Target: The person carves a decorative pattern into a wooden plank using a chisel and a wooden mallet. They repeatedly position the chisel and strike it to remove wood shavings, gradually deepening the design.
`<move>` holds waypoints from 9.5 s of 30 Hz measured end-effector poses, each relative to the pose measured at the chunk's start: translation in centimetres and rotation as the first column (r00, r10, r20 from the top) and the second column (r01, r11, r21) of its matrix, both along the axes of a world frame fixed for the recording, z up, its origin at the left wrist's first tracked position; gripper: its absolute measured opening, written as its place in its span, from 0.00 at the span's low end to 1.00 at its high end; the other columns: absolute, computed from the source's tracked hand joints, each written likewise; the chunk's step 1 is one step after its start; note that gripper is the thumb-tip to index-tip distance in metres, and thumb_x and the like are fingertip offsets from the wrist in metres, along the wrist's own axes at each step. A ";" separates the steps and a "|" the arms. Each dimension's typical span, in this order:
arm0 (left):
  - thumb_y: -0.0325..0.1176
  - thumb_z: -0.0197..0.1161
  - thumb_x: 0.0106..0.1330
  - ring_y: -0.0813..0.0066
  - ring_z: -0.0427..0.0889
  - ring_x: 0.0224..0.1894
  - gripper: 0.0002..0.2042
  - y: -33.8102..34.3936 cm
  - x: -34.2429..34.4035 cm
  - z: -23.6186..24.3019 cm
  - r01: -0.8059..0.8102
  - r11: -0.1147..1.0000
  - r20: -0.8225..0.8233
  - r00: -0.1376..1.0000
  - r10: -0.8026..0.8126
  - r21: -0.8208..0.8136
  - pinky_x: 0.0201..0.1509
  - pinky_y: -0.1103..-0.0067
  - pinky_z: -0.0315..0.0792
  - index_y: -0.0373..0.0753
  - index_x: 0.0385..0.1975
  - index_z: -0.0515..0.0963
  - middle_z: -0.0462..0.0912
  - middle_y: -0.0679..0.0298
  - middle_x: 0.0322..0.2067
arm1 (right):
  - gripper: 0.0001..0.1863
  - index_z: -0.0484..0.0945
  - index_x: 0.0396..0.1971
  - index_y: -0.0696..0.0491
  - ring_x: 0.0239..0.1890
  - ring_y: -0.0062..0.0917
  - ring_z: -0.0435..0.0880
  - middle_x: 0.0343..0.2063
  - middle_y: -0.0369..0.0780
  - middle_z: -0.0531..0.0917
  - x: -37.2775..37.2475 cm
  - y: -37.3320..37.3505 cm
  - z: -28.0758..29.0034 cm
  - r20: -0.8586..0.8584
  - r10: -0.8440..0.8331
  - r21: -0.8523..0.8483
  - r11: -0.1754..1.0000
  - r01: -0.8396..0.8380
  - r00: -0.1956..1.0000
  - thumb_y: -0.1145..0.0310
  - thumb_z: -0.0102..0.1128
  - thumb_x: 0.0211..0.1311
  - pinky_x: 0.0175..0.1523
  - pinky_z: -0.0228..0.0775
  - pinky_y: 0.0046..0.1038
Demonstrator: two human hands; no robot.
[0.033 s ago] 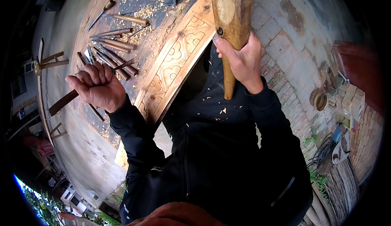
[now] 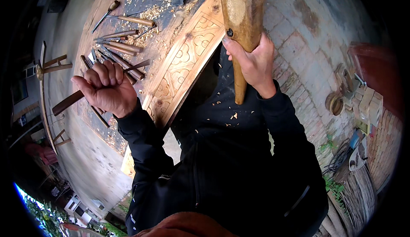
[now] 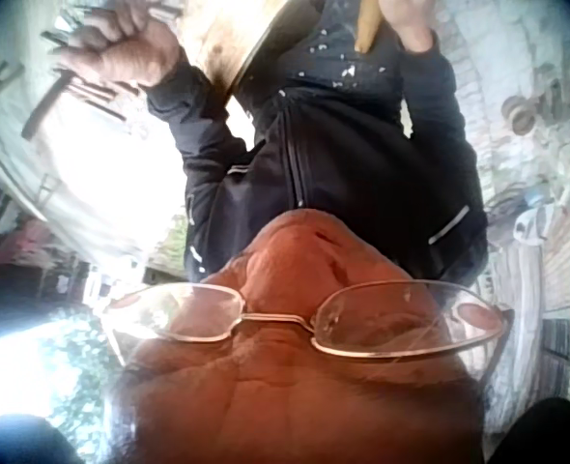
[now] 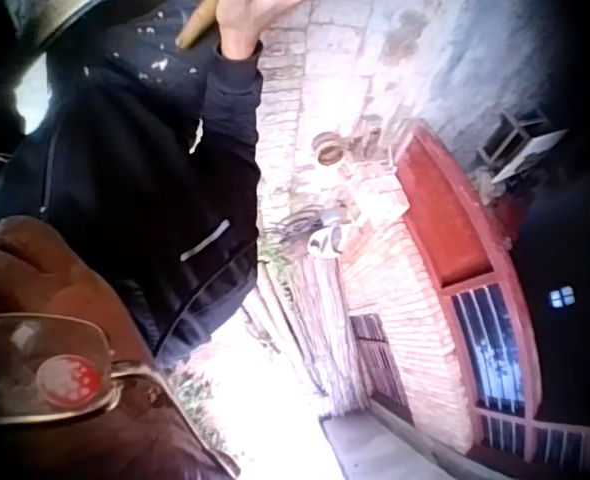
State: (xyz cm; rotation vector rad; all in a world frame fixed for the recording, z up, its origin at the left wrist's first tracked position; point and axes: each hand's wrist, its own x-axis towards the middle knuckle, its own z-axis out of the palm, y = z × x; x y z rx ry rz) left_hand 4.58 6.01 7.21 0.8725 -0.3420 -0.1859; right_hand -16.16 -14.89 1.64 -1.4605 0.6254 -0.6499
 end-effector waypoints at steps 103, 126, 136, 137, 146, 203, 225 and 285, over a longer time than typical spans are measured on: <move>0.51 0.51 0.83 0.82 0.46 0.18 0.29 -8.1 -5.6 -3.0 0.010 1.000 -0.168 0.986 -0.007 0.022 0.22 0.79 0.44 0.47 0.16 0.52 0.51 0.73 0.15 | 0.16 0.77 0.45 0.62 0.29 0.20 0.84 0.35 0.40 0.84 -0.4 0.0 1.1 -0.073 0.154 0.039 0.988 -0.152 0.985 0.66 0.68 0.67 0.33 0.77 0.24; 0.45 0.57 0.81 0.84 0.60 0.20 0.22 -10.3 -8.8 -3.4 -0.085 0.970 0.081 0.994 0.068 0.228 0.24 0.80 0.56 0.41 0.23 0.65 0.65 0.70 0.18 | 0.13 0.77 0.43 0.62 0.27 0.20 0.83 0.34 0.41 0.84 -0.1 0.4 2.1 -0.126 0.106 0.083 0.992 -0.096 0.986 0.70 0.68 0.66 0.33 0.77 0.24; 0.28 0.71 0.67 0.67 0.60 0.19 0.20 -13.1 -10.6 -3.2 -0.363 0.877 0.280 0.918 0.279 0.314 0.24 0.74 0.59 0.35 0.21 0.64 0.63 0.58 0.18 | 0.29 0.69 0.62 0.69 0.41 0.33 0.86 0.48 0.54 0.84 -1.7 -2.9 16.9 0.166 -0.022 -0.911 0.378 0.162 0.986 0.81 0.68 0.62 0.49 0.82 0.32; 0.28 0.71 0.67 0.65 0.60 0.19 0.20 -13.2 -10.5 -3.1 -0.365 0.880 0.288 0.915 0.281 0.303 0.23 0.73 0.59 0.35 0.21 0.64 0.63 0.58 0.18 | 0.29 0.71 0.62 0.70 0.41 0.35 0.85 0.50 0.55 0.83 -1.9 -3.4 18.5 0.132 0.005 -0.956 0.263 0.126 0.991 0.72 0.70 0.66 0.49 0.81 0.30; 0.28 0.73 0.64 0.58 0.65 0.19 0.19 -11.9 -10.2 -3.1 -0.344 0.901 0.266 0.924 0.274 0.264 0.23 0.70 0.61 0.35 0.20 0.66 0.65 0.55 0.18 | 0.36 0.74 0.65 0.64 0.61 0.42 0.83 0.62 0.50 0.80 1.8 1.5 19.6 -0.169 -0.040 -0.985 -0.011 -0.170 0.985 0.78 0.77 0.54 0.68 0.76 0.37; 0.46 0.76 0.52 0.72 0.73 0.23 0.19 -11.1 -14.1 -2.7 -0.287 0.933 0.798 0.603 0.000 0.217 0.24 0.76 0.68 0.46 0.20 0.69 0.66 0.69 0.20 | 0.31 0.71 0.63 0.58 0.55 0.24 0.80 0.55 0.39 0.80 -7.7 -0.4 -3.1 0.058 -0.007 0.320 0.947 -0.012 0.998 0.51 0.64 0.70 0.63 0.74 0.30; 0.49 0.73 0.55 0.72 0.73 0.24 0.19 -11.3 -13.6 -2.8 -0.344 0.914 0.791 0.611 0.046 0.213 0.25 0.77 0.68 0.46 0.22 0.69 0.67 0.69 0.22 | 0.30 0.73 0.59 0.49 0.58 0.20 0.79 0.56 0.35 0.78 -10.5 -1.8 -5.4 0.078 0.068 0.413 0.906 -0.094 0.995 0.48 0.71 0.67 0.63 0.76 0.30; 0.37 0.75 0.61 0.62 0.74 0.20 0.19 -9.6 -11.8 -2.5 -0.314 0.945 0.593 0.779 0.202 0.092 0.23 0.69 0.67 0.41 0.19 0.68 0.69 0.63 0.19 | 0.37 0.52 0.72 0.63 0.32 0.29 0.81 0.46 0.50 0.82 -5.3 0.8 16.1 0.408 0.098 -0.894 0.244 0.375 0.908 0.72 0.59 0.68 0.41 0.77 0.29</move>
